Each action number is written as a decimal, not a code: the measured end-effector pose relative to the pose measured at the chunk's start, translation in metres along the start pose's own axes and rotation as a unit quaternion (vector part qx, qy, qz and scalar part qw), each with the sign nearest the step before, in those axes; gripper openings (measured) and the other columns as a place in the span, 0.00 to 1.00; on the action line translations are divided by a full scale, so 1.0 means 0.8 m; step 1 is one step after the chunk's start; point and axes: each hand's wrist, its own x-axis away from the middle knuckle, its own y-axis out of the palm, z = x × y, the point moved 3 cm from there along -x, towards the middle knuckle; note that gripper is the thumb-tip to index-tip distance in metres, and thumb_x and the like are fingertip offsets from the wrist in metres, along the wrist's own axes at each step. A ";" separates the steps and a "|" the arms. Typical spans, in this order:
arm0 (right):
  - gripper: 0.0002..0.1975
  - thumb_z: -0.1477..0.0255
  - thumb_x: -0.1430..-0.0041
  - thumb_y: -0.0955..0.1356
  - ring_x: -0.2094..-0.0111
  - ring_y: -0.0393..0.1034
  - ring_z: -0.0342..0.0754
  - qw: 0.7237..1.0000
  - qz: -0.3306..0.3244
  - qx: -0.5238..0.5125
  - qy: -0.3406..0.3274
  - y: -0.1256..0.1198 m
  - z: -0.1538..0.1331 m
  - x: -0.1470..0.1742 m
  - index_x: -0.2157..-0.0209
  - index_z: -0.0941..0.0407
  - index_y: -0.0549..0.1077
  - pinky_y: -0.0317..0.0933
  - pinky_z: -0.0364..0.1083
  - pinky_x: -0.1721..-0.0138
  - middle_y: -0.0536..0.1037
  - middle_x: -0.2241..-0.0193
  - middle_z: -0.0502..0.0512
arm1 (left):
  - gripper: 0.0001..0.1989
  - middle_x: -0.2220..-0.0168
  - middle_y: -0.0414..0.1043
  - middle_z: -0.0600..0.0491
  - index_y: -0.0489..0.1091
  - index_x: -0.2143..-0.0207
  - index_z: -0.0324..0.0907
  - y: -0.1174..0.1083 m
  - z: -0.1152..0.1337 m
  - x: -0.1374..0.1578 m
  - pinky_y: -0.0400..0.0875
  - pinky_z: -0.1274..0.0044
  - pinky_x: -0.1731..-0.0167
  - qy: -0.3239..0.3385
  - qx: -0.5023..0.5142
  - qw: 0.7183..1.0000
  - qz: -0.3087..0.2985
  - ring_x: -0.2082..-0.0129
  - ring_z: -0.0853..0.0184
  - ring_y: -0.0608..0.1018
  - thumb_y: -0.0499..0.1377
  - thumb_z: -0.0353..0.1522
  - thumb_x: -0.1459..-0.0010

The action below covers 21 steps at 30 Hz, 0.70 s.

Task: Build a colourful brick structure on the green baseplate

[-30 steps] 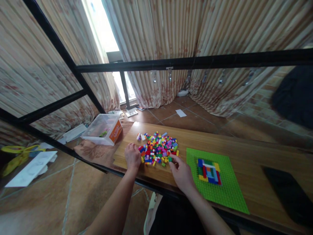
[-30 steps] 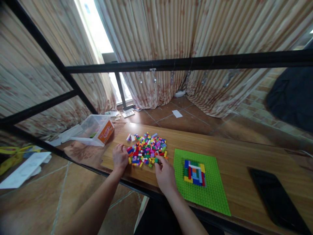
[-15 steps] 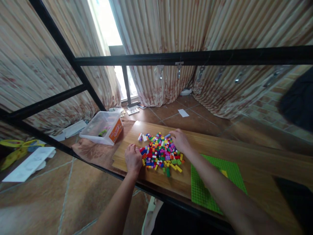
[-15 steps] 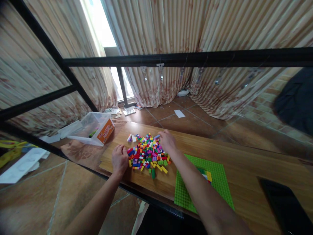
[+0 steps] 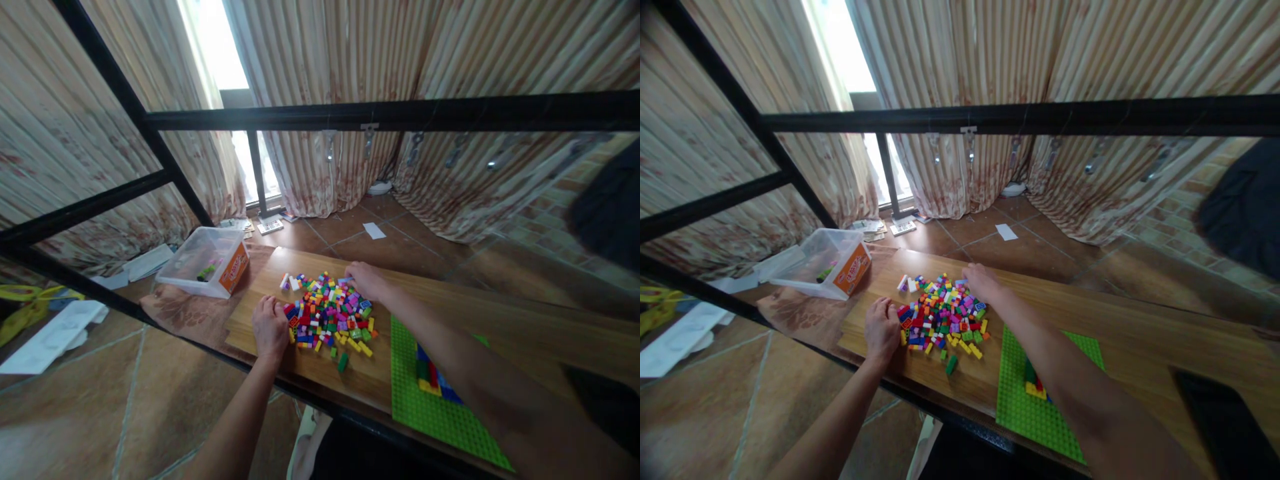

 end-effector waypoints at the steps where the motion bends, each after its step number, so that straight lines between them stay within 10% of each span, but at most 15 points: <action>1: 0.04 0.74 0.43 0.67 0.59 0.68 0.49 1.000 0.006 0.003 -0.002 -0.005 0.000 0.007 0.66 0.56 0.74 0.56 0.44 0.62 0.76 0.62 0.57 | 0.17 0.52 0.71 0.42 0.72 0.57 0.37 0.000 0.001 0.000 0.63 0.65 0.45 0.000 0.000 1.000 -0.002 0.49 0.56 0.71 0.47 0.32 0.40; 9: 0.05 0.71 0.41 0.64 0.66 0.69 0.47 0.981 0.134 -0.134 0.047 -0.024 -0.022 0.102 0.65 0.55 0.72 0.58 0.44 0.64 0.77 0.67 0.53 | 0.17 0.53 0.72 0.41 0.71 0.56 0.36 -0.018 0.005 -0.001 0.62 0.66 0.45 -0.024 0.064 0.997 0.029 0.47 0.57 0.70 0.47 0.35 0.39; 13: 0.08 0.67 0.44 0.66 0.70 0.70 0.46 0.890 0.215 -0.381 0.131 -0.002 -0.055 0.166 0.66 0.55 0.73 0.61 0.44 0.66 0.78 0.71 0.51 | 0.17 0.56 0.72 0.44 0.70 0.56 0.38 -0.047 0.037 0.032 0.65 0.68 0.49 -0.040 0.168 0.983 0.058 0.53 0.59 0.72 0.50 0.38 0.40; 21: 0.09 0.65 0.50 0.72 0.72 0.69 0.43 0.672 0.222 -0.680 0.190 0.017 -0.133 0.237 0.70 0.56 0.74 0.64 0.43 0.68 0.76 0.74 0.49 | 0.17 0.77 0.62 0.58 0.65 0.74 0.40 -0.056 0.155 0.133 0.62 0.81 0.75 -0.068 0.418 0.869 -0.256 0.76 0.72 0.65 0.52 0.43 0.40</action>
